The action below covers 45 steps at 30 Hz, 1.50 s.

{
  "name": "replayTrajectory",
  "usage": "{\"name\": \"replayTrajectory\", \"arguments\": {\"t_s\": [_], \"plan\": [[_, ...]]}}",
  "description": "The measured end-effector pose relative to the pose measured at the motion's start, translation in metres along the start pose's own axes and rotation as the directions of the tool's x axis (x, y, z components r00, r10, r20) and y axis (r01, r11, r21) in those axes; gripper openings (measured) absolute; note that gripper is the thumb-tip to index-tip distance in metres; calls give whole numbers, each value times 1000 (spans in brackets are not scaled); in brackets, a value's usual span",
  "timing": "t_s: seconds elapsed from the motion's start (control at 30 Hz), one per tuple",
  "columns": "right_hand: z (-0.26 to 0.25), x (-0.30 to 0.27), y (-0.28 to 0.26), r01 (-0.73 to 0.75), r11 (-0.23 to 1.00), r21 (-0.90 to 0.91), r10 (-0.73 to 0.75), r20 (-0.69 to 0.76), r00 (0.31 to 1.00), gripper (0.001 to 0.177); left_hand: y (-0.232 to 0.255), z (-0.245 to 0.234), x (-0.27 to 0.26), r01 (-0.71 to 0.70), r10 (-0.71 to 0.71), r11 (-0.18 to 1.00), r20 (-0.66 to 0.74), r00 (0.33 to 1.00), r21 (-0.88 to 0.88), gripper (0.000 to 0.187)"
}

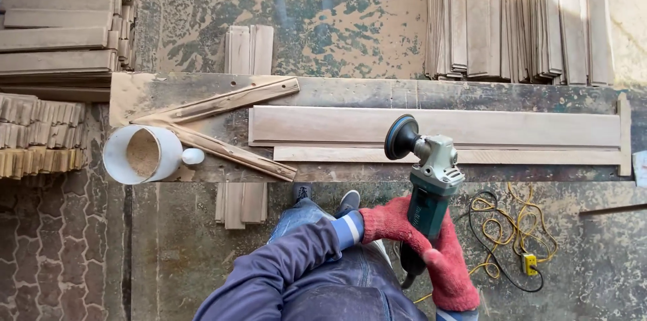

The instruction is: Sanding the surface of a wooden board using an angle grinder.

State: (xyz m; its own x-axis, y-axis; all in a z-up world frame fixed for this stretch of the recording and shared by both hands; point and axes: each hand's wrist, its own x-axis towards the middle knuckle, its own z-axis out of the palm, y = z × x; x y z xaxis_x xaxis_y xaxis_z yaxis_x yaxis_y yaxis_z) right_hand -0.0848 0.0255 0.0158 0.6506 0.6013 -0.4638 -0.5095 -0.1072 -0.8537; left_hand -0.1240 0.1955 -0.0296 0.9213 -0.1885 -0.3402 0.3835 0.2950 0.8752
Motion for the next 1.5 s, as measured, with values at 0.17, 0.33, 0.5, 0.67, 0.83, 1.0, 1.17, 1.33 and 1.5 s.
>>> {"name": "replayTrajectory", "arguments": {"t_s": [0.17, 0.33, 0.5, 0.67, 0.83, 1.0, 1.17, 1.33, 1.5], "plan": [[-8, -14, 16, -259, 964, -57, 247, -160, 956, 94, 24, 5, -15, 21, -19, 994, 25, 1000, -109, 67], [-52, -15, 45, -135, 989, -53, 130, -91, 987, 66, 18, 24, -1, 18, 15, 967, 125, 992, -253, 54], [-41, -10, 40, -116, 931, -346, 30, -245, 969, 48, -10, 39, 43, -296, 111, 803, -357, 927, -517, 45], [-29, 6, 56, -184, 869, -459, 39, -307, 951, 50, -19, 27, 34, -283, -4, 816, -495, 869, -504, 41], [-12, 35, 64, -210, 953, -217, 191, -108, 976, 49, -40, -11, 31, -322, -46, 699, -490, 871, -638, 41], [37, 60, 66, -298, 934, -198, 280, -114, 953, 44, -51, -61, 20, -324, -127, 601, -487, 864, -731, 43], [65, 76, 82, -299, 932, -207, 272, -147, 951, 46, -50, -93, 5, -229, -210, 635, -451, 868, -737, 42], [71, 80, 90, -314, 925, -215, 268, -219, 938, 49, -44, -100, 2, -175, -214, 699, -436, 874, -693, 49], [79, 79, 91, -306, 929, -207, 228, -331, 916, 49, -55, -103, 17, -140, -221, 683, -385, 896, -717, 51]]}}
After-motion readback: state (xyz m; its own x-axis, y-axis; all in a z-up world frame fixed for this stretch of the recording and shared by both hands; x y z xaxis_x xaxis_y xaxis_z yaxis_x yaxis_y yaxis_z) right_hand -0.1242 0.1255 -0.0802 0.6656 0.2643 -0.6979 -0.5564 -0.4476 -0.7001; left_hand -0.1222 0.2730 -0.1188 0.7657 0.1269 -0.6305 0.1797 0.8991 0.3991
